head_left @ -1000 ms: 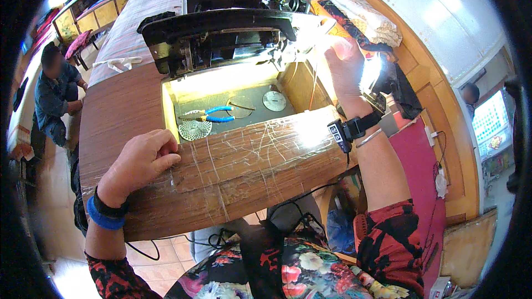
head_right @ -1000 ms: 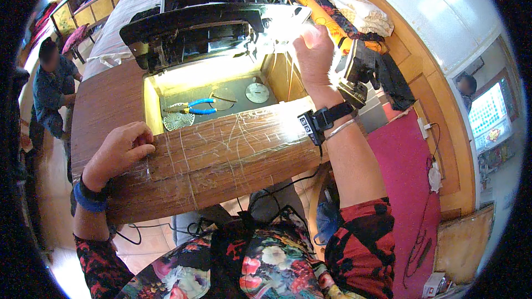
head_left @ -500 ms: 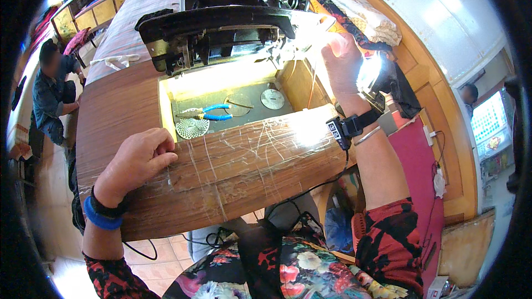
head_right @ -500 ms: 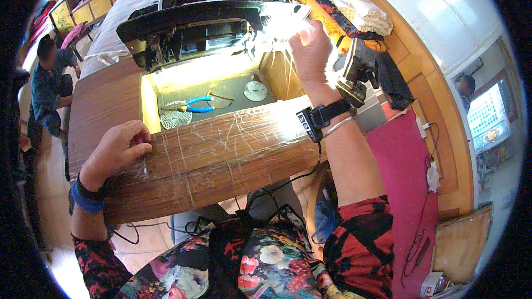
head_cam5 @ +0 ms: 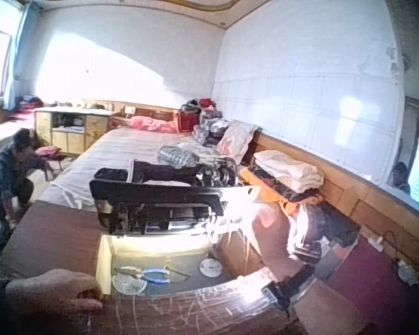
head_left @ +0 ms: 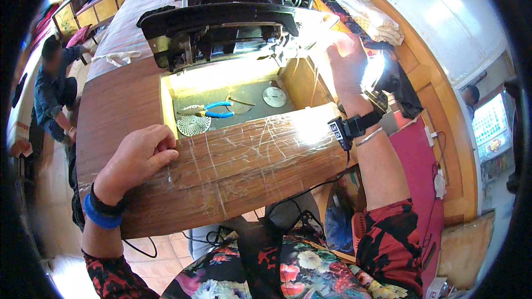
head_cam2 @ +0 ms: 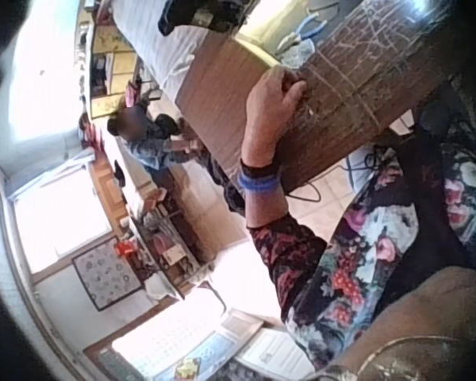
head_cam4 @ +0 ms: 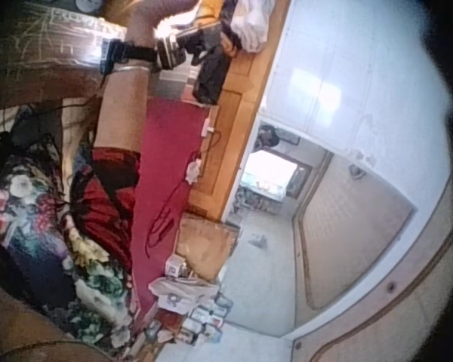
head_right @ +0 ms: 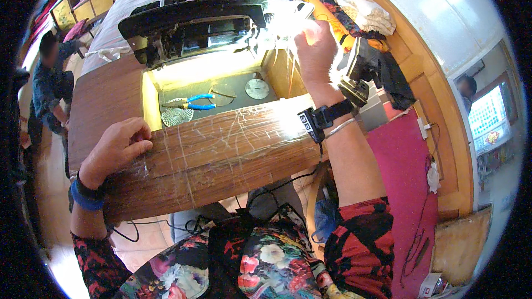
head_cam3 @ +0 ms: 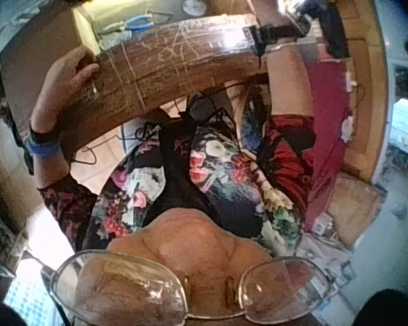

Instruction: The person adjusts a portable work light and then uses a small bottle to apply liquid lubricant to the internal mechanisms of a sewing machine. They repeatedly apply the liquid to the needle area and other parts of the machine's head.

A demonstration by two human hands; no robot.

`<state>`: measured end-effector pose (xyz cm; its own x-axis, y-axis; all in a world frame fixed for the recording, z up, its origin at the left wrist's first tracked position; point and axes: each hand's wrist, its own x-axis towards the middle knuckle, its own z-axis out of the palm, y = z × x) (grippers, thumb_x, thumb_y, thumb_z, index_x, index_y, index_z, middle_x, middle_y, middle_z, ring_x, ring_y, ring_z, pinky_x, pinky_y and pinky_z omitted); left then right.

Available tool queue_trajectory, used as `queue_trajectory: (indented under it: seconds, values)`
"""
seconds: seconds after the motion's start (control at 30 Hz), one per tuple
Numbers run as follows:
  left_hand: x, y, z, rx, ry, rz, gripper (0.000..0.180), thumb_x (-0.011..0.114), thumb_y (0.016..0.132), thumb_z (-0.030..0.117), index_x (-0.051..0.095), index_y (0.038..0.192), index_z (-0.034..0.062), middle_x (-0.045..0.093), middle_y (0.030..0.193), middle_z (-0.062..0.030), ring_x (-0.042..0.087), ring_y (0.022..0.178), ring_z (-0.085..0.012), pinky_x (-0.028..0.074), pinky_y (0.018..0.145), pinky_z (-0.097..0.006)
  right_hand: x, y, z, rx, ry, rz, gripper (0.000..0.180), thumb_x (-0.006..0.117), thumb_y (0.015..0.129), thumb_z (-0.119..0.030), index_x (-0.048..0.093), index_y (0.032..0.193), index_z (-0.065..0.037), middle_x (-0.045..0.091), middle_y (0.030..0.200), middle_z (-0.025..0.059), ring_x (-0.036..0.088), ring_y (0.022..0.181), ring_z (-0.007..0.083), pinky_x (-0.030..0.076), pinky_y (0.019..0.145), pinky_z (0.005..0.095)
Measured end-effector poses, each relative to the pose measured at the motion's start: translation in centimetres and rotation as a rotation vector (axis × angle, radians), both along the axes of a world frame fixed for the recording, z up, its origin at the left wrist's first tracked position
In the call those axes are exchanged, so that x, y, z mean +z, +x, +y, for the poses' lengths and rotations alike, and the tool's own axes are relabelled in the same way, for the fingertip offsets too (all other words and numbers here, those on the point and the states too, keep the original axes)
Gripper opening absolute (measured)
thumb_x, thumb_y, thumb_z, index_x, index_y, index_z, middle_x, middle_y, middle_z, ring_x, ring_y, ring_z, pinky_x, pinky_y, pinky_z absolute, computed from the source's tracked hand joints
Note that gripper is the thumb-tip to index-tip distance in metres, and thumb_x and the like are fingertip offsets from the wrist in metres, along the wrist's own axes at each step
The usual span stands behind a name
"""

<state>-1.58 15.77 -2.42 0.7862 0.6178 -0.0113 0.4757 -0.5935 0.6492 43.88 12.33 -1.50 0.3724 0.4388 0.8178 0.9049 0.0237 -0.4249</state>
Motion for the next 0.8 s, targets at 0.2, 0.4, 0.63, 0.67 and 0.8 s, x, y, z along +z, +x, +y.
queue_trajectory:
  seconds: [0.2,0.4,0.63,0.67,0.8]
  values:
    - [-0.1,-0.3,0.2,-0.006,0.002,-0.001,0.018,0.072,0.089,0.013,0.062,0.096,0.0002,0.063,0.084,-0.0138,0.062,0.076,-0.0247,0.05,0.07,-0.037,1.5,-1.9,-1.8,0.117,0.047,0.078,0.024,0.072,0.085,-0.012,0.069,0.105,0.0,0.072,0.1,0.0139,0.069,0.096,0.0279,0.053,0.088,0.0364]
    - [-0.9,-0.4,0.3,0.016,-0.015,0.018,0.016,0.072,0.089,0.014,0.062,0.094,0.0029,0.063,0.079,-0.0129,0.062,0.071,-0.0257,0.049,0.067,-0.037,0.8,-9.6,-9.0,0.399,0.211,0.734,0.02,0.067,0.098,-0.011,0.064,0.113,0.002,0.068,0.105,0.0082,0.066,0.097,0.0192,0.055,0.084,0.0331]
    - [0.5,0.4,0.6,0.05,-0.18,0.082,0.016,0.072,0.093,0.013,0.064,0.1,0.0,0.065,0.081,-0.0046,0.062,0.076,-0.0129,0.052,0.071,-0.03,-3.8,-13.7,-16.4,0.604,0.086,1.285,0.022,0.072,0.094,-0.008,0.063,0.114,-0.002,0.069,0.107,0.0046,0.066,0.094,0.0135,0.057,0.084,0.0309]
    - [1.1,0.6,0.5,0.084,-0.202,0.104,0.013,0.07,0.095,0.012,0.065,0.101,0.0013,0.065,0.083,-0.0009,0.062,0.077,-0.0101,0.052,0.072,-0.027,-4.3,-13.4,-16.8,0.601,0.044,1.283,0.022,0.072,0.094,-0.007,0.063,0.114,-0.003,0.069,0.107,0.0041,0.066,0.094,0.0126,0.057,0.085,0.0303]
    - [5.1,1.9,-0.2,0.219,-0.132,-0.119,0.008,0.067,0.097,0.008,0.065,0.104,0.0041,0.063,0.086,0.001,0.06,0.077,-0.0075,0.051,0.071,-0.025,-5.3,-10.8,-18.0,0.58,0.027,1.142,0.025,0.077,0.091,-0.006,0.063,0.112,-0.005,0.068,0.105,0.0016,0.063,0.096,0.0088,0.055,0.085,0.0266]
